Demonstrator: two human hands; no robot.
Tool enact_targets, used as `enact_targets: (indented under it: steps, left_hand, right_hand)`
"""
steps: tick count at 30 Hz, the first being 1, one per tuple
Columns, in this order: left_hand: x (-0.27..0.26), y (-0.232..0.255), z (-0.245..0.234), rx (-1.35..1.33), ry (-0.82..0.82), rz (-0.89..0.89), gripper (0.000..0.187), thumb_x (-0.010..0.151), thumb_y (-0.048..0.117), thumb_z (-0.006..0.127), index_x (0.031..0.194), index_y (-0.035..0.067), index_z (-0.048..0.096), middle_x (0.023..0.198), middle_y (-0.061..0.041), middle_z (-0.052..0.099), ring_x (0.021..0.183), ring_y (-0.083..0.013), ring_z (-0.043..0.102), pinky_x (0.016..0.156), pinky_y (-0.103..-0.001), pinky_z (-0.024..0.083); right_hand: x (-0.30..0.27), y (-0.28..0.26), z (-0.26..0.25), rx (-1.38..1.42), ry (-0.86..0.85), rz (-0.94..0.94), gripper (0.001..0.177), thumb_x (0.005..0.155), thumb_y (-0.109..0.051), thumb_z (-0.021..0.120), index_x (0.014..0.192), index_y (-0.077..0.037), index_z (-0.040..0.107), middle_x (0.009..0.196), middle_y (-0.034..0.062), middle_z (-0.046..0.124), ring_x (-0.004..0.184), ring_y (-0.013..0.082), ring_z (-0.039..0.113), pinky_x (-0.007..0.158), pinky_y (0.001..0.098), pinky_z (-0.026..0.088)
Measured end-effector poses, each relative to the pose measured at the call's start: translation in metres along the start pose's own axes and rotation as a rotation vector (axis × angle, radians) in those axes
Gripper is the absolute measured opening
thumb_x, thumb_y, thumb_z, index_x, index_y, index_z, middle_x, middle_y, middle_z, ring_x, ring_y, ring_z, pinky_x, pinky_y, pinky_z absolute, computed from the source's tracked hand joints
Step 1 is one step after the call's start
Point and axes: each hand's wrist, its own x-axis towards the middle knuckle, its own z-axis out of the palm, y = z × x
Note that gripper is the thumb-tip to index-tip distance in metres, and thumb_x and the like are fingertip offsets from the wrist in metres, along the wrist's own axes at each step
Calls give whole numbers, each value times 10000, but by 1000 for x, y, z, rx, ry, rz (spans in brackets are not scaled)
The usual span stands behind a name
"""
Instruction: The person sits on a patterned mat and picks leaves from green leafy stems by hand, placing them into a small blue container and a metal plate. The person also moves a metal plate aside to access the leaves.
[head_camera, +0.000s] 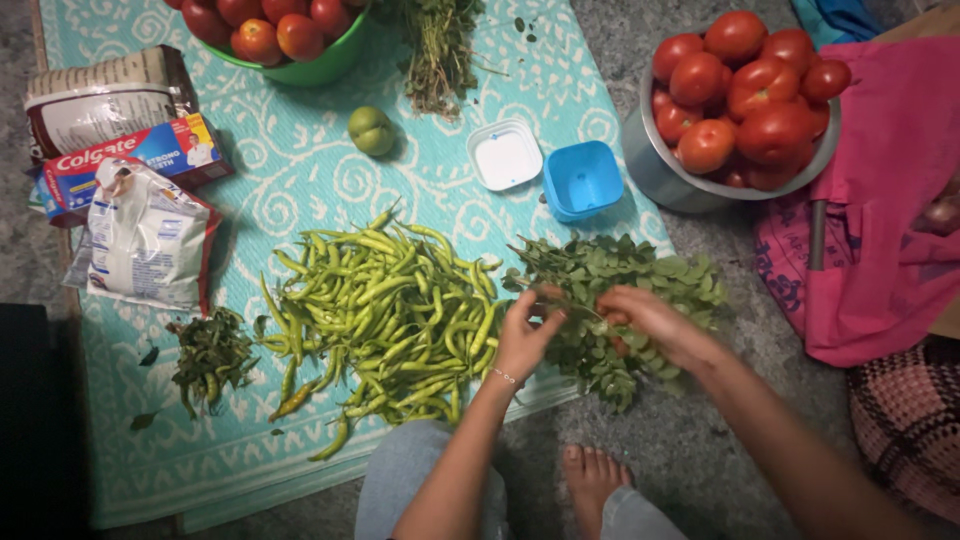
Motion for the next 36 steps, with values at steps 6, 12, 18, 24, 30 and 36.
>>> enact_targets:
  steps: [6,12,18,24,30,36]
  left_hand:
    - [-11,38,3,210,-27,102,427,886,160,790,1279,53,661,1193,-69,719,1071,-188,683,870,-328,547]
    - [-11,54,-1,280,-70,264,584,891,203,737,1430,70,555,1422,-155,612,1336,-289,563,1130,-411,419]
    - [-9,41,-3,205,-102,166,557,905,165,639,1446,81,539,1456,-128,590,1347,-281,548,1118,-412,433]
    - [-6,68,-4,-123,-44,119,543,940,201,623,1452,51,524,1430,-122,608,1333,-250,574,1096,-387,479]
    - [-26,97,14,421,67,409,467,908,257,752,1289,21,621,1307,-165,648,1246,-261,596,1049,-399,481]
    - [-21,85,11,234,43,84,266,954,200,710,1169,42,702,976,-59,772,849,-150,728,754,-310,572]
  right_hand:
    - [-27,-8,3,-631,61,-104,208,931,-262,663,993,-81,746,777,64,740,681,184,669,660,350,524]
    - [-48,-33,-32,-627,105,-314,209,939,-232,614,986,-68,736,860,20,747,821,117,701,766,296,530]
    - [-92,-54,-52,-556,59,-244,251,1002,-246,592,930,-44,723,804,54,727,784,152,682,743,305,533]
    - [-97,-63,-57,-271,-246,-463,303,1016,-218,548,906,5,721,841,59,736,819,153,697,774,299,550]
    - [-54,-29,-8,-97,-282,-233,231,931,-170,600,1006,-12,750,884,96,775,834,175,724,784,325,563]
    - [-44,-22,27,91,-357,-69,209,961,-163,569,978,-3,702,871,90,762,809,197,735,729,341,582]
